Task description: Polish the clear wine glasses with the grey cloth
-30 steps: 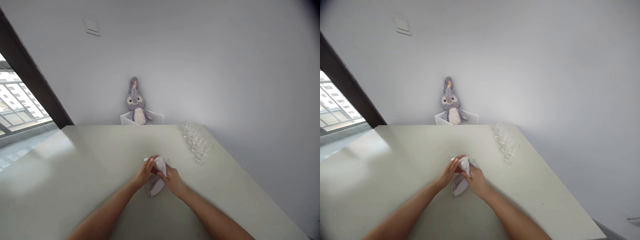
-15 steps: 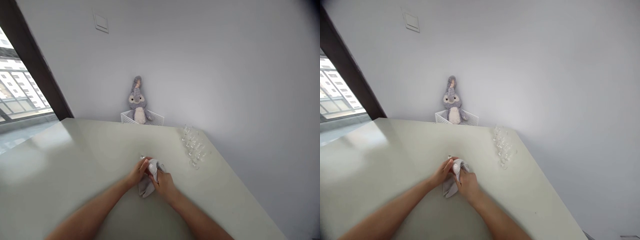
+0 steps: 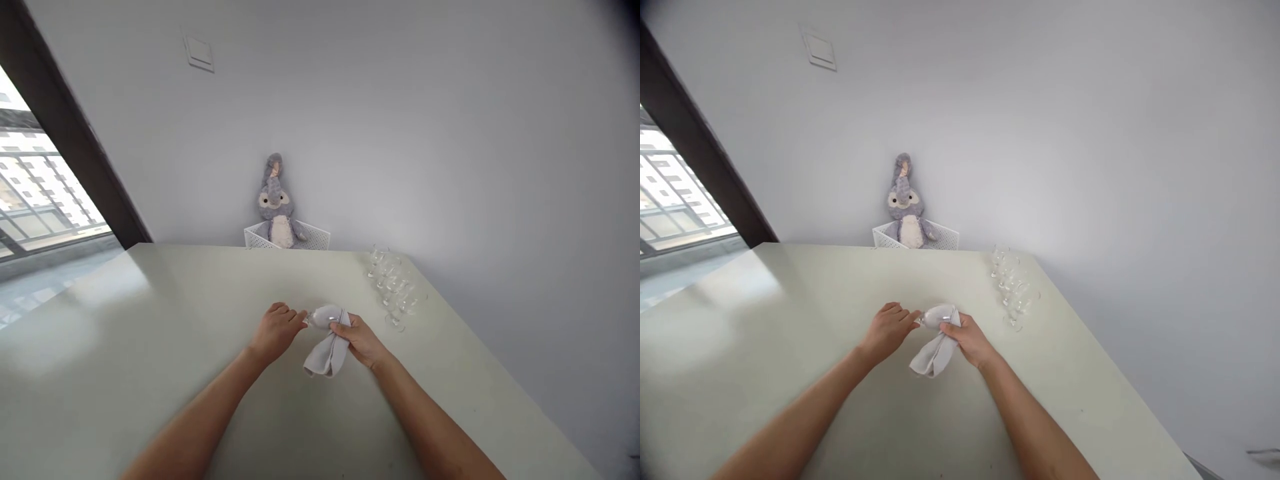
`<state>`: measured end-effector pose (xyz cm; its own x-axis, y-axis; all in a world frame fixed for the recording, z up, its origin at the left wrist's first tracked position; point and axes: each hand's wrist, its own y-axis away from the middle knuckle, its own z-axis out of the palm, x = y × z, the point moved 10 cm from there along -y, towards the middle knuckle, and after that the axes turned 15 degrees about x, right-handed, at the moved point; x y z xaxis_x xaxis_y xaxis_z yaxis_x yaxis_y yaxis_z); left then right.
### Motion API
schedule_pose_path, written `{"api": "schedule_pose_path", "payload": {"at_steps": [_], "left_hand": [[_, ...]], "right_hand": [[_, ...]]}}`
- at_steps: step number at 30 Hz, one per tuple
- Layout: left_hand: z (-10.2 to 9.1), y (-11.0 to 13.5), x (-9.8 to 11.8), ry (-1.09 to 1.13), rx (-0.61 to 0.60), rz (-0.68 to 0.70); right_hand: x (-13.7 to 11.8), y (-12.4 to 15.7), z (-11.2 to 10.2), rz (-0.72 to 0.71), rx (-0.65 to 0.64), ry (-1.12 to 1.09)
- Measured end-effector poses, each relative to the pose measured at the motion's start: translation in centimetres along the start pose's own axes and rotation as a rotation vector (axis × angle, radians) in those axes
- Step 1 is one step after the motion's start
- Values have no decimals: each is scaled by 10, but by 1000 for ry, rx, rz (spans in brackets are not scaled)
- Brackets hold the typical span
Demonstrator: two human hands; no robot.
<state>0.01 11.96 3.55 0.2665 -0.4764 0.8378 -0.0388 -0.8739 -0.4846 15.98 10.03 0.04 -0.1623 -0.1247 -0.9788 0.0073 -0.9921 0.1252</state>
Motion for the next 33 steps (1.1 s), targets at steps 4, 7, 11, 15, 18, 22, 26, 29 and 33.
{"api": "schedule_pose_path", "payload": {"at_steps": [4, 7, 11, 15, 18, 22, 26, 29, 33], "left_hand": [[-12, -7, 1, -424, 16, 162], [-11, -7, 9, -753, -27, 312], [13, 11, 34, -848, -91, 626], [36, 42, 61, -733, -148, 946], [34, 42, 67, -716, -80, 924], [21, 25, 56, -701, 54, 649], [15, 20, 35, -532, 124, 301], [10, 23, 26, -423, 227, 114], [-1, 27, 38, -427, 372, 146]], "right_hand": [[-45, -4, -36, -385, 225, 502], [-78, 18, -22, -711, 292, 907], [-80, 53, 43, -1014, 25, 1238], [-68, 30, 52, -770, -105, 1187], [-53, 0, 33, -344, -178, 738], [-34, -21, 5, -1, 94, -99], [-6, -11, 20, 40, 244, -477], [-3, 0, 48, -75, 193, -426], [-11, 8, 70, -271, 144, -229]]}}
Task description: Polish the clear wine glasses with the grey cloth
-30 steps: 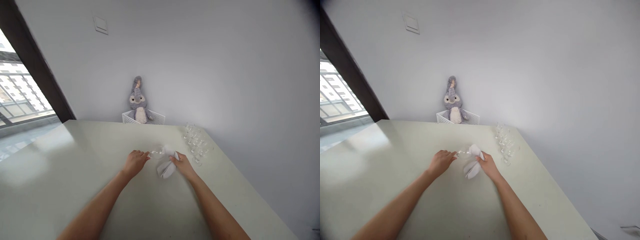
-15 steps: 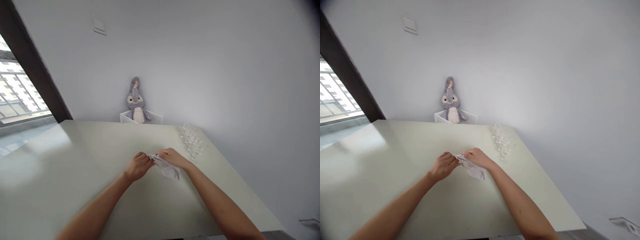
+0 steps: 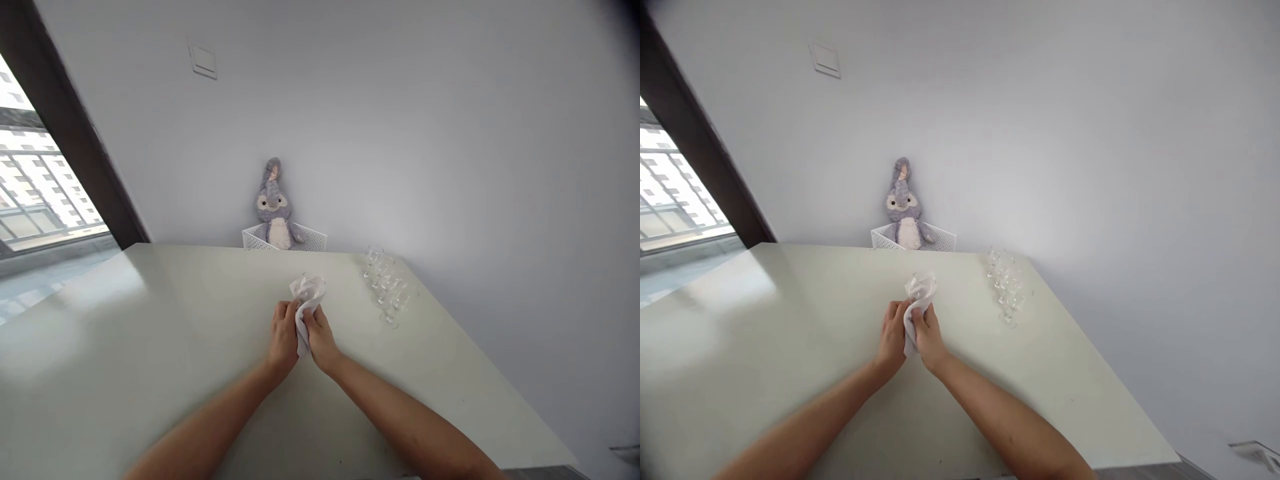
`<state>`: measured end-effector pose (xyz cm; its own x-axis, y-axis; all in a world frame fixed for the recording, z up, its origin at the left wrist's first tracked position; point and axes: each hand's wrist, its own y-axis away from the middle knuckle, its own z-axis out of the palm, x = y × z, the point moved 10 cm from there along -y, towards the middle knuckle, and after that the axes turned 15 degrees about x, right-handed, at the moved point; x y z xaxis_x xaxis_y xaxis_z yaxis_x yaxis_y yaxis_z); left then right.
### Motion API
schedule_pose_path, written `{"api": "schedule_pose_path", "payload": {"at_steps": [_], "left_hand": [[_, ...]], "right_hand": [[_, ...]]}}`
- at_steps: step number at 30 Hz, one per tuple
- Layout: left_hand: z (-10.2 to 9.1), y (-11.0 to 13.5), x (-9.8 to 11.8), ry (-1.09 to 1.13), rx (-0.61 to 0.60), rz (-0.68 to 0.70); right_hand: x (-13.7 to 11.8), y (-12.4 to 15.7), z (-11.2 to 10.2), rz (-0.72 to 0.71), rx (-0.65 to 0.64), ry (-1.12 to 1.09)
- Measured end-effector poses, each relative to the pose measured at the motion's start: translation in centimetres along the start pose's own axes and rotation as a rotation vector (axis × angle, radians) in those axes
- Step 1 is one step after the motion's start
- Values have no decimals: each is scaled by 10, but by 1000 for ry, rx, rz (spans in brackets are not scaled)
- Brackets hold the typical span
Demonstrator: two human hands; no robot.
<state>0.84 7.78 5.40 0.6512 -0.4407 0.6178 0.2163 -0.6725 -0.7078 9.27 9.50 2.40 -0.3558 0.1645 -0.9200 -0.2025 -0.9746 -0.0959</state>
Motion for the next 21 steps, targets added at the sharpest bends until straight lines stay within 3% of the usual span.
{"api": "schedule_pose_path", "payload": {"at_steps": [3, 5, 8, 11, 14, 17, 19, 21], "left_hand": [[-8, -7, 5, -3, 42, 61], [-8, -13, 1, 65, 18, 17], [1, -19, -16, 294, -59, -198], [20, -13, -30, 564, -183, -510], [28, -2, -39, 702, -207, -763], [25, -2, -40, 784, -138, -831], [22, -3, -40, 851, -91, -849], [22, -4, -40, 902, -57, -860]], "right_hand": [[-2, -6, -4, -56, 30, 175], [-7, -12, -13, -116, 64, 354], [-20, -18, -19, -298, 22, 746], [-23, -17, -16, -478, -87, 1185], [-20, -11, -14, -594, -184, 1447], [-24, -7, -18, -678, -219, 1490], [-32, -7, -25, -713, -186, 1402], [-35, -12, -38, -648, -130, 1243]]}}
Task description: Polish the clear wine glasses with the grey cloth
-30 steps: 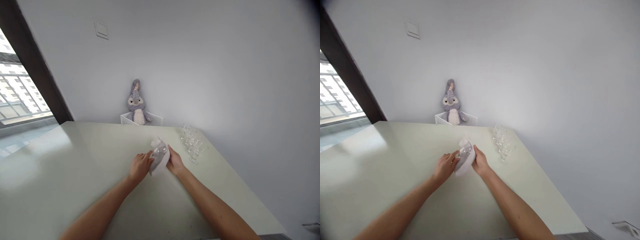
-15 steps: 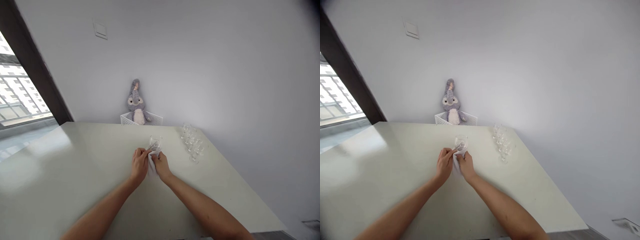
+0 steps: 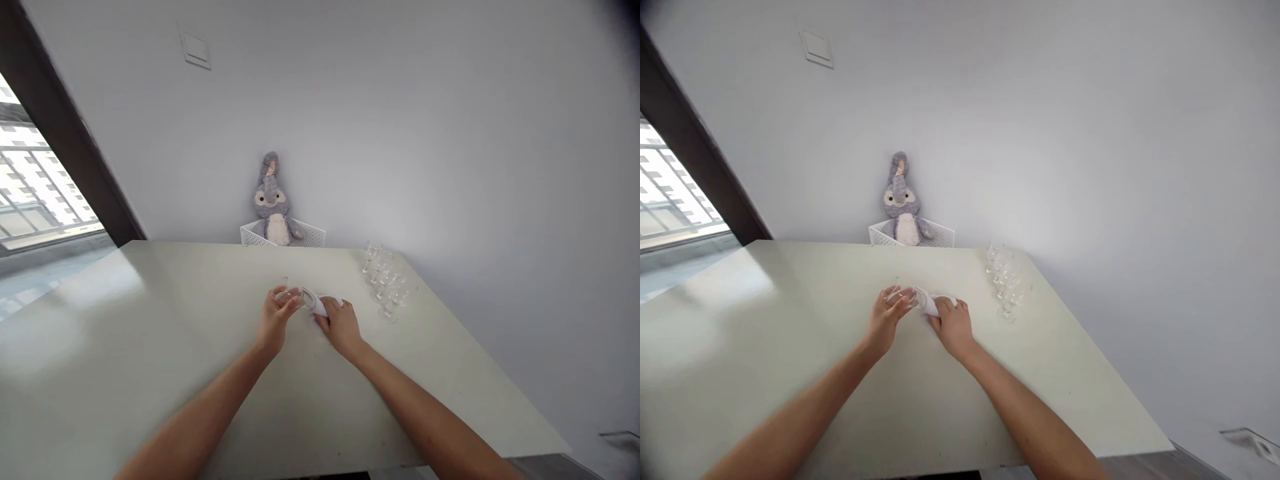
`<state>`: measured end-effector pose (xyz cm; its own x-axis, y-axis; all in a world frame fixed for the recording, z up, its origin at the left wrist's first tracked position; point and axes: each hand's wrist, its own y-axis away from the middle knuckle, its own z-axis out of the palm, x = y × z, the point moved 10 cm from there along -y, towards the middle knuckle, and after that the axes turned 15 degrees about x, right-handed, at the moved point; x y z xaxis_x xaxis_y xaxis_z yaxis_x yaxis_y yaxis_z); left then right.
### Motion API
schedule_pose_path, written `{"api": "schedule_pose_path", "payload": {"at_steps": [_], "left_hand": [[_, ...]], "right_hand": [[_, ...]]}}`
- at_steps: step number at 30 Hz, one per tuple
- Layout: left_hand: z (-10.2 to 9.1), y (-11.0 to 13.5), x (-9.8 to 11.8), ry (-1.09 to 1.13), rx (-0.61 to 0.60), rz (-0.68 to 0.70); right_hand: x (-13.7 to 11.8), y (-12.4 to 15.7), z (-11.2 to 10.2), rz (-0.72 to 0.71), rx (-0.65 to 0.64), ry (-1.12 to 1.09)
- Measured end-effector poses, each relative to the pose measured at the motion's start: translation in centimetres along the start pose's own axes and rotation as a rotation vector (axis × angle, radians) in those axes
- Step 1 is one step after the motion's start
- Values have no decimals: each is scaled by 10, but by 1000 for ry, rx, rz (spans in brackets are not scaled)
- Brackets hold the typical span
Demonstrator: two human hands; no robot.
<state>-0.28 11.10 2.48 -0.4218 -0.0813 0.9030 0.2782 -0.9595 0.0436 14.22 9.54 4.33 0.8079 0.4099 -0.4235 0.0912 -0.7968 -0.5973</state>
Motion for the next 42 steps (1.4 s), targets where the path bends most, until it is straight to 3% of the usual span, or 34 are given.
{"api": "schedule_pose_path", "payload": {"at_steps": [5, 9, 12, 16, 18, 20, 22, 25, 29, 32, 34, 38, 42], "left_hand": [[1, 4, 2, 35, 20, 54], [6, 19, 8, 13, 12, 151], [13, 31, 16, -79, -43, 262], [13, 34, 34, -94, -45, 416], [6, 29, 45, -76, -2, 480], [-1, 24, 56, -87, 45, 554], [-3, 24, 66, -112, 61, 626], [5, 37, 73, -125, -2, 721], [32, 70, 57, -134, -268, 715], [47, 86, 34, -214, -467, 665], [50, 86, 25, -342, -520, 700], [44, 62, 18, -586, -465, 747], [34, 43, 14, -642, -376, 715]], "right_hand": [[36, 13, 23, 525, 5, -639], [30, 31, 51, 895, -12, -1144], [25, 42, 59, 1036, 7, -1259], [14, 52, 59, 963, -151, -1144], [1, 52, 51, 737, -290, -934], [-14, 46, 34, 415, -358, -642], [-21, 38, 11, 190, -307, -319], [-21, 20, -25, 98, -131, 27], [-35, 9, -38, -28, -58, 102], [-27, 14, -32, -15, -87, 84], [-10, 20, -37, 51, -49, 36], [48, 40, -65, 257, 72, -84], [119, 68, -97, 541, 183, -71]]}}
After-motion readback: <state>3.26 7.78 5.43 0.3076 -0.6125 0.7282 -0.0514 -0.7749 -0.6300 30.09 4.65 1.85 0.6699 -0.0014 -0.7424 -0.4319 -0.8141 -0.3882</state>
